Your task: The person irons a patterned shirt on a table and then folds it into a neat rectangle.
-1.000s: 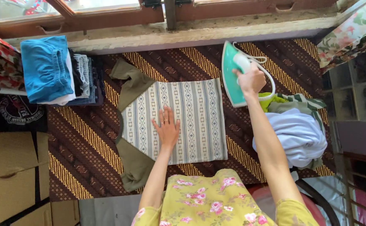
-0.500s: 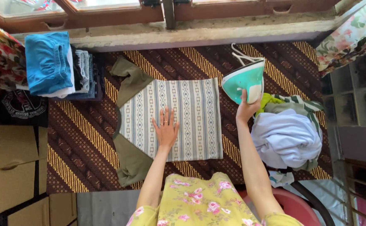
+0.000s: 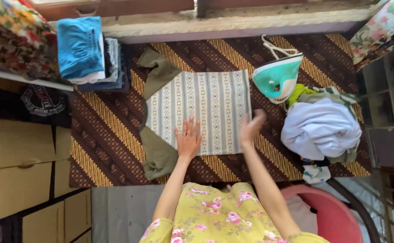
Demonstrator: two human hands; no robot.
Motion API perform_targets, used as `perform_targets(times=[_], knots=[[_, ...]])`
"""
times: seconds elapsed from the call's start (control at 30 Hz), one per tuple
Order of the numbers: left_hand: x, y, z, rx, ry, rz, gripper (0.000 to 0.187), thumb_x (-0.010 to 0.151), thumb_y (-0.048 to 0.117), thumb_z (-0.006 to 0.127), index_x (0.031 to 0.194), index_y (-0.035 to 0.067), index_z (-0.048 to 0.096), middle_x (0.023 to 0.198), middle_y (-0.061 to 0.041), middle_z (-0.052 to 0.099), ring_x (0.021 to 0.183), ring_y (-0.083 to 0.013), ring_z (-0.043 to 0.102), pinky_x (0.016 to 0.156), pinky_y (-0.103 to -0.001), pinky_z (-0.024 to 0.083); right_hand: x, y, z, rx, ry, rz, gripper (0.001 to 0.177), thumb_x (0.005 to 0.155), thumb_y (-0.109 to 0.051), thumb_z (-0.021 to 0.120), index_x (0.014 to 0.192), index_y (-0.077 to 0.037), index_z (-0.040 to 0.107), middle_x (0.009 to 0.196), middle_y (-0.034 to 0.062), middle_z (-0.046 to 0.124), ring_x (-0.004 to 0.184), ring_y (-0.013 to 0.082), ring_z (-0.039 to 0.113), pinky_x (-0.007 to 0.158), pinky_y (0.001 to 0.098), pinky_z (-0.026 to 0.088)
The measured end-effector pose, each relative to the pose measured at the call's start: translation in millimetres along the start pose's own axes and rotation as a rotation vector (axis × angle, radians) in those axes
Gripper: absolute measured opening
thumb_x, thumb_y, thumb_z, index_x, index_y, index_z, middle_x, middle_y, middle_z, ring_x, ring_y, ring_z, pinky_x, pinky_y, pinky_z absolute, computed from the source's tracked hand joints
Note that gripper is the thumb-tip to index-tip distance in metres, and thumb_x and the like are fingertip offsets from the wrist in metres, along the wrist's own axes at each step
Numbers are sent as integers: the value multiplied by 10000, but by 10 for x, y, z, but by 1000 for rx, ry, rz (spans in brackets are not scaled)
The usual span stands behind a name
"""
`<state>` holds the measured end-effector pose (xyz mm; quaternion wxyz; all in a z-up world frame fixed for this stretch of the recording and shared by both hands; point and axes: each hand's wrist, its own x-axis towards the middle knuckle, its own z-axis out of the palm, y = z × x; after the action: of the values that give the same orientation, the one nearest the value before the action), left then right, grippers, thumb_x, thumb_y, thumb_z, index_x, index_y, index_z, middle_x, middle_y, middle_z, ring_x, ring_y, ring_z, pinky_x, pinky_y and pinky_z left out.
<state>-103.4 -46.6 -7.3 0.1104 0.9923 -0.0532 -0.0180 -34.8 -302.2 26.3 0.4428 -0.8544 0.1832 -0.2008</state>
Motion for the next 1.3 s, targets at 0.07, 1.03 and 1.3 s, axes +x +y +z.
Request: perform_targets(times=[0.07,1.03,1.3], knots=[[-143,-67,44,28,53,28,647,1063,520,410,1646,307,224,1726,-18,131,1580,-261,125,1200,-688,107,-550,-323,58,-175,-260,-114,503,1055,-259,604,1471,-42,422,1469,150,500,1371,285,495,1192,427,398],[-206,-239,17,-35,-81,61,677,1077,490,384,1662,231,164,1728,2,70,1591,-243,52,1259,-582,55,-858,-205,426,-825,-858,-516,740,1084,-561,220,1654,-127,34,1744,84,0,1589,270,-30,1255,553,-3],[884,-236,189,73,164,64,690,1059,506,454,1652,261,200,1721,-30,80,1580,-296,46,1216,-655,97,116,-172,883,-757,-614,-433,849,1045,-620,307,1633,-57,63,1710,155,70,1556,345,29,1230,525,56]])
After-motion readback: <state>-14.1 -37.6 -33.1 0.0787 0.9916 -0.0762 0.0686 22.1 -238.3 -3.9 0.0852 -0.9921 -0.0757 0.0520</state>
